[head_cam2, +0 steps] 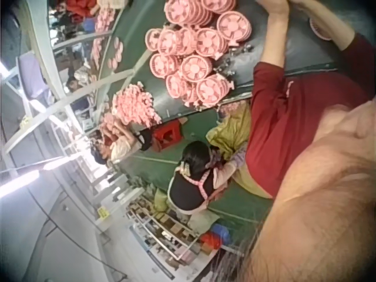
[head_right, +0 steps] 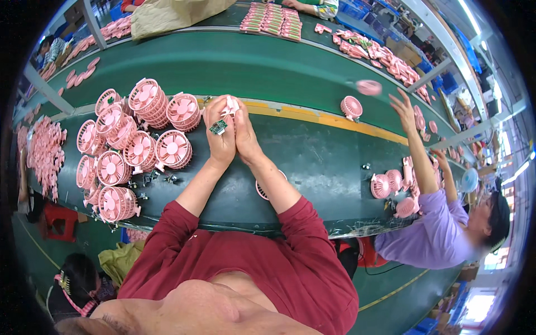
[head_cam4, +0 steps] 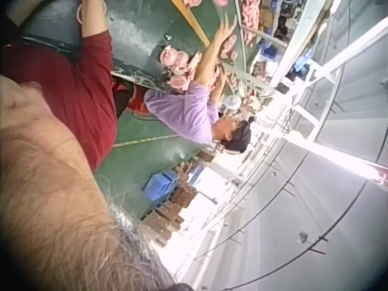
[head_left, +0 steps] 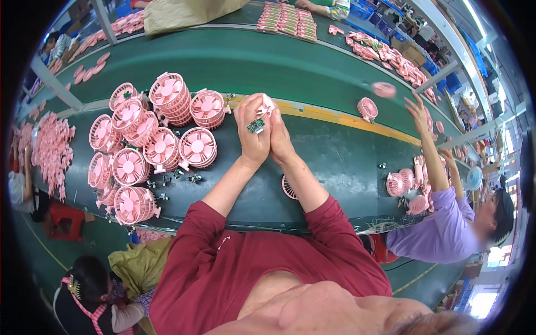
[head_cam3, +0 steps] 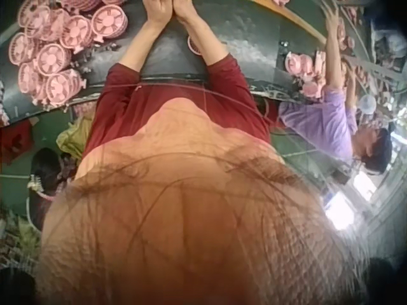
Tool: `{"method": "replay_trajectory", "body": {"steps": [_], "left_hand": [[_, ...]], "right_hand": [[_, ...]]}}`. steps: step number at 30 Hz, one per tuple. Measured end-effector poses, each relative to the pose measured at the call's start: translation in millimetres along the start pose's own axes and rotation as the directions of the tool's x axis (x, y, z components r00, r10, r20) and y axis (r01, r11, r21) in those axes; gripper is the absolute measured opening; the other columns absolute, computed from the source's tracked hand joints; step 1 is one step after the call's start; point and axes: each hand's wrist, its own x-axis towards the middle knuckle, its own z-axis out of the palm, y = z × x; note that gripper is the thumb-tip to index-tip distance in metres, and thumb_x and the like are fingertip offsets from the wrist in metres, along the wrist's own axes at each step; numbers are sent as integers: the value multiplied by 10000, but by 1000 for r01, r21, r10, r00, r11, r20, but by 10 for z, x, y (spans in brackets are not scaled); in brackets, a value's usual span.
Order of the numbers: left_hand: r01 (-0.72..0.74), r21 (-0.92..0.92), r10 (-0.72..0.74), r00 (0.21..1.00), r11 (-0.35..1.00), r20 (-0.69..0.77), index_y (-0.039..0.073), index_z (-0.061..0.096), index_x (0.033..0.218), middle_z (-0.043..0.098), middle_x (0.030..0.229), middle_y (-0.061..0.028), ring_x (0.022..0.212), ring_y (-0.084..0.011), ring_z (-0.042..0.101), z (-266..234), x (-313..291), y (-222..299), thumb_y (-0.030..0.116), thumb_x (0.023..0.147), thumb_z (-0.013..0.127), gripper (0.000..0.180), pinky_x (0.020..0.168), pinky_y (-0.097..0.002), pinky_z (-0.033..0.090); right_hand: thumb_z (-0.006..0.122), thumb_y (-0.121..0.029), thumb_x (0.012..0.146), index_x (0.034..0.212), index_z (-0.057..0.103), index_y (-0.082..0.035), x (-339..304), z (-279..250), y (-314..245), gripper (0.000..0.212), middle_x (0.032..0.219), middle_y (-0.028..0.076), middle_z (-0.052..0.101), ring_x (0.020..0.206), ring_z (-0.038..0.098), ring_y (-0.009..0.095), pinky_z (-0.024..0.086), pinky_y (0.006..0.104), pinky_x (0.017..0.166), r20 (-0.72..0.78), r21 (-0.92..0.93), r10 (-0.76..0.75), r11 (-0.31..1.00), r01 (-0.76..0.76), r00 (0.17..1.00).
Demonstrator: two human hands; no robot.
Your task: The person assembles mini electric fans by picking up fan bodies and grilles, pressing the grilles onto the fan bodies by hand, and placing the assembled fans onto the conveyor belt.
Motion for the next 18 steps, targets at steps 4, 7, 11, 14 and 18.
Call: {"method": "replay_trajectory", "body": {"steps": [4,7,11,14,18], "left_hand": [[83,-66,-82,997,994,15,20,529,1223,557,1257,-158,1162,-329,492,105,-43,-84,133,930,532,314,1011,-417,343],[231,-109,-223,972,967,79,14,518,1228,543,1283,-167,1186,-332,478,124,-136,-259,161,984,468,289,1029,-420,333],[311,-119,-275,929,943,246,-6,476,1269,473,1344,-207,1250,-363,440,189,-239,-495,245,1017,433,358,1061,-427,314],[339,30,-325,867,940,378,-2,464,1299,471,1353,-207,1260,-363,442,190,-314,-458,245,978,509,408,1070,-432,312],[377,126,-393,816,918,425,45,518,1268,477,1362,-195,1262,-351,453,115,-376,-381,209,930,575,379,1024,-420,383]], "right_hand": [[324,-390,1052,1396,370,-81,44,-32,5,465,1297,79,480,1201,470,170,374,321,1036,-43,4,-34,999,35,999],[307,-425,1050,1406,376,-85,74,-76,2,497,1307,86,491,1223,470,176,364,326,1047,-47,-158,45,986,-52,998],[487,-397,997,1393,358,-16,180,-450,-1,564,1280,140,517,1175,511,199,407,311,1003,-35,-297,65,952,-73,997],[594,-328,948,1398,356,2,298,-1044,-41,606,1295,157,513,1186,507,202,410,329,1006,-131,-656,18,748,-101,991],[711,-507,781,1278,505,30,468,-1764,-388,760,1214,259,586,1117,585,377,462,423,961,-281,-857,-237,499,-131,930]]}}
